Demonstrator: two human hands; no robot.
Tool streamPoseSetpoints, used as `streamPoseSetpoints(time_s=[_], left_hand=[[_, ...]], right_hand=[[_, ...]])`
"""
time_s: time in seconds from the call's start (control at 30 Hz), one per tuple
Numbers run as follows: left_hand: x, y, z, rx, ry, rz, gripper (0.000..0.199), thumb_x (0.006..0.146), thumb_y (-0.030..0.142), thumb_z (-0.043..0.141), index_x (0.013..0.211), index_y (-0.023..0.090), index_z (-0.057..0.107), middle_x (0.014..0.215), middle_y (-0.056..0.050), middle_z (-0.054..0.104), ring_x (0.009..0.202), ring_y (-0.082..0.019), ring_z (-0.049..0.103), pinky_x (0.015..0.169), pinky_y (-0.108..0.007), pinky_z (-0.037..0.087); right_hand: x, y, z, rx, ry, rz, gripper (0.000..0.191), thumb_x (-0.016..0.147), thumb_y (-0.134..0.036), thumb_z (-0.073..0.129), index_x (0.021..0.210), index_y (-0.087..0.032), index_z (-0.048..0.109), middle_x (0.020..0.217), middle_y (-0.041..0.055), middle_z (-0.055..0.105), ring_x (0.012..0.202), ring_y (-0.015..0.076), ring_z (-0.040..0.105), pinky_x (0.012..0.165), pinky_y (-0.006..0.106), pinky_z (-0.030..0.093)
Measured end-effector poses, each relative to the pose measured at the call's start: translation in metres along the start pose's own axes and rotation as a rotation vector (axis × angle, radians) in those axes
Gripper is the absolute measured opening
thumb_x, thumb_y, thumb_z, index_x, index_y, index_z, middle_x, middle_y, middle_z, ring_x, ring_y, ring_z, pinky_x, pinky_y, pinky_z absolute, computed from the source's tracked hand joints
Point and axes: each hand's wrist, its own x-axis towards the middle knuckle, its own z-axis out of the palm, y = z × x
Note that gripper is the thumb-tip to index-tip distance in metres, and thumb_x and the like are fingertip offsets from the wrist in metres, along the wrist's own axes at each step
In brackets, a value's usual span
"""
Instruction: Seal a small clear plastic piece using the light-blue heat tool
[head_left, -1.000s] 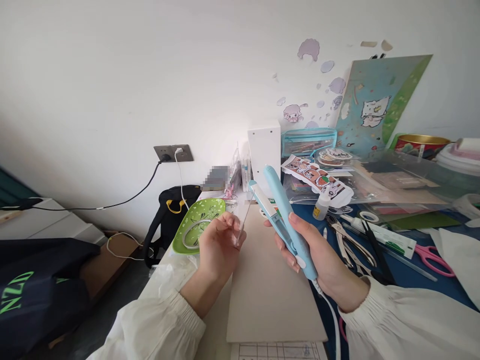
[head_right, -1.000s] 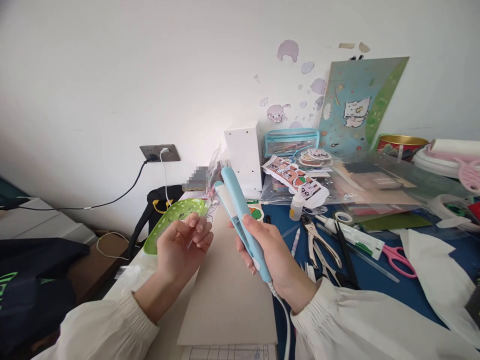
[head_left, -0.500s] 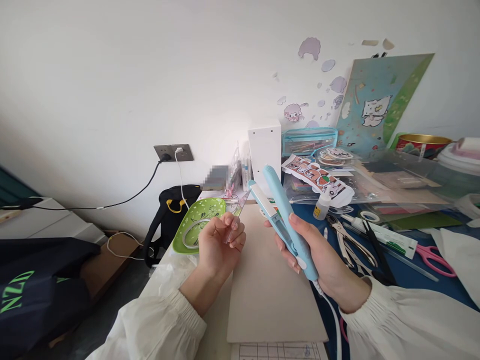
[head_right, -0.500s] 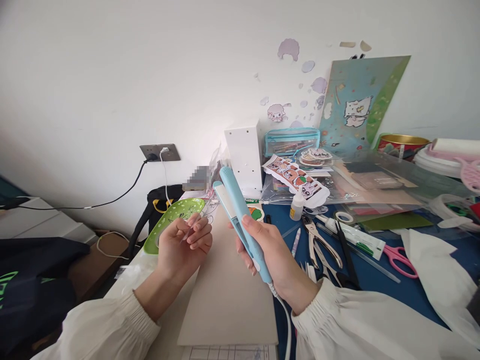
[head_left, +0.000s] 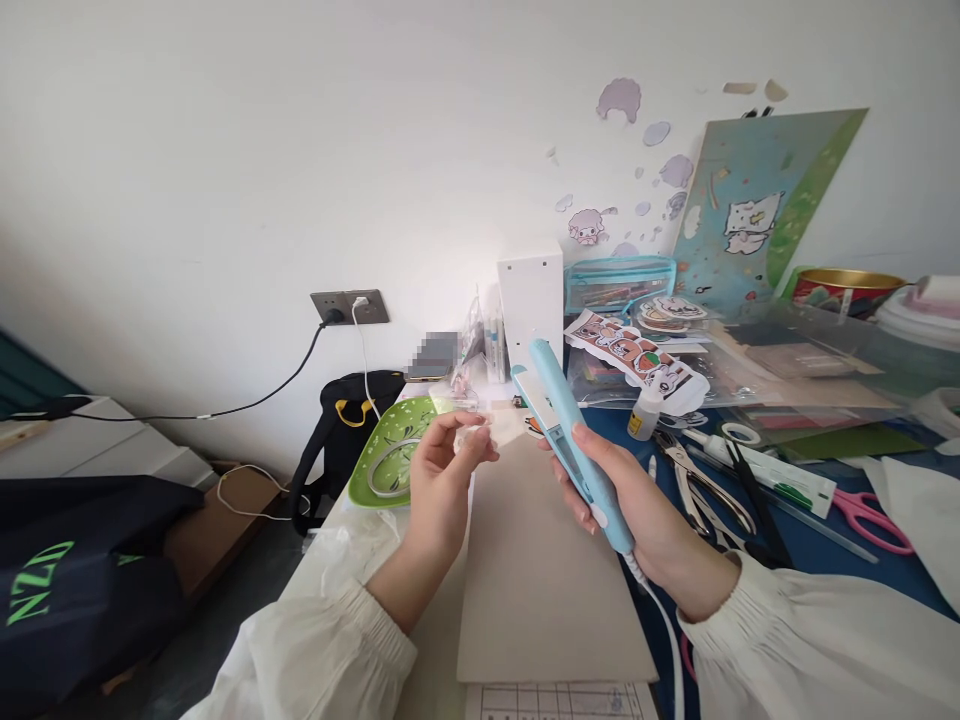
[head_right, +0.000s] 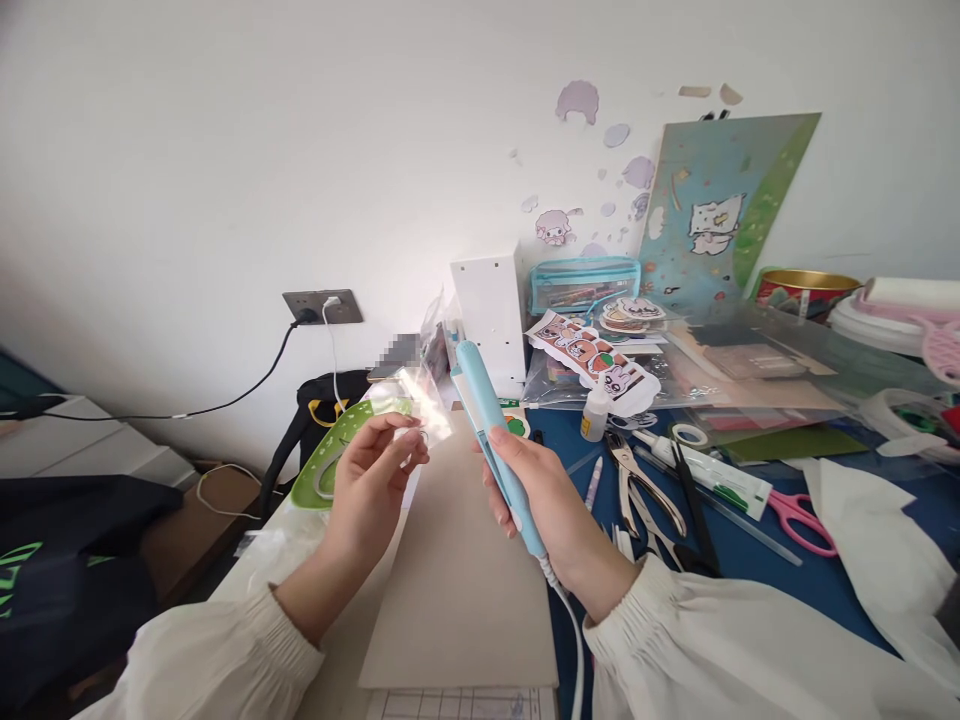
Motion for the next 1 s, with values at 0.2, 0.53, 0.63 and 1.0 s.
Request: streamPoseSetpoints(time_s=[0.2,0.53,0.63,1.0], left_hand=[[-0.0031,-0.0015,-0.0006,0.097,-0.007,0.139,0.021,0.074,0.024,0.071,0.094,0.025,0.067,0.110,-0.002,0.063,0.065,-0.009,0.057,0.066,-0.026,0.052],[-0.0039,-0.0029,-0.0013,0.056,-0.016,0.133,0.027,0.076,0.021,0.071,0.102,0.029,0.069,0.100,0.001,0.068,0.072,-0.009,0.064,0.071,-0.023,0.055],[-0.0039,-0.0028,-0.0008,0.040,-0.032,0.128,0.028,0.077,0.022,0.071,0.103,0.028,0.068,0.082,0.002,0.070,0.073,-0.010,0.065,0.072,-0.022,0.056],[-0.0067,-0.0014,-0.0002,0.027,-0.026,0.135,0.028,0.076,0.023,0.072,0.103,0.028,0.069,0.080,0.003,0.070,0.073,-0.009,0.066,0.072,-0.019,0.057]], right_hand=[[0.0001,0.0015,0.0006,-0.002,-0.089,0.028,0.039,0.083,-0.058,0.055,0.087,-0.019,0.054,0.065,-0.0049,0.051,0.035,0.0026,0.036,0.033,0.017,0.025],[-0.0016,0.0039,-0.0012,-0.035,-0.185,0.043,0.041,0.084,-0.061,0.051,0.086,-0.021,0.052,0.058,-0.0080,0.043,0.034,0.0025,0.031,0.032,0.015,0.025],[-0.0025,0.0037,-0.0010,-0.055,-0.169,0.044,0.043,0.084,-0.062,0.051,0.093,-0.020,0.055,0.059,-0.0078,0.043,0.034,0.0026,0.032,0.031,0.015,0.024],[-0.0019,0.0035,-0.0013,-0.080,-0.200,0.038,0.041,0.085,-0.061,0.050,0.086,-0.021,0.049,0.059,-0.0079,0.043,0.035,0.0016,0.033,0.031,0.014,0.024]])
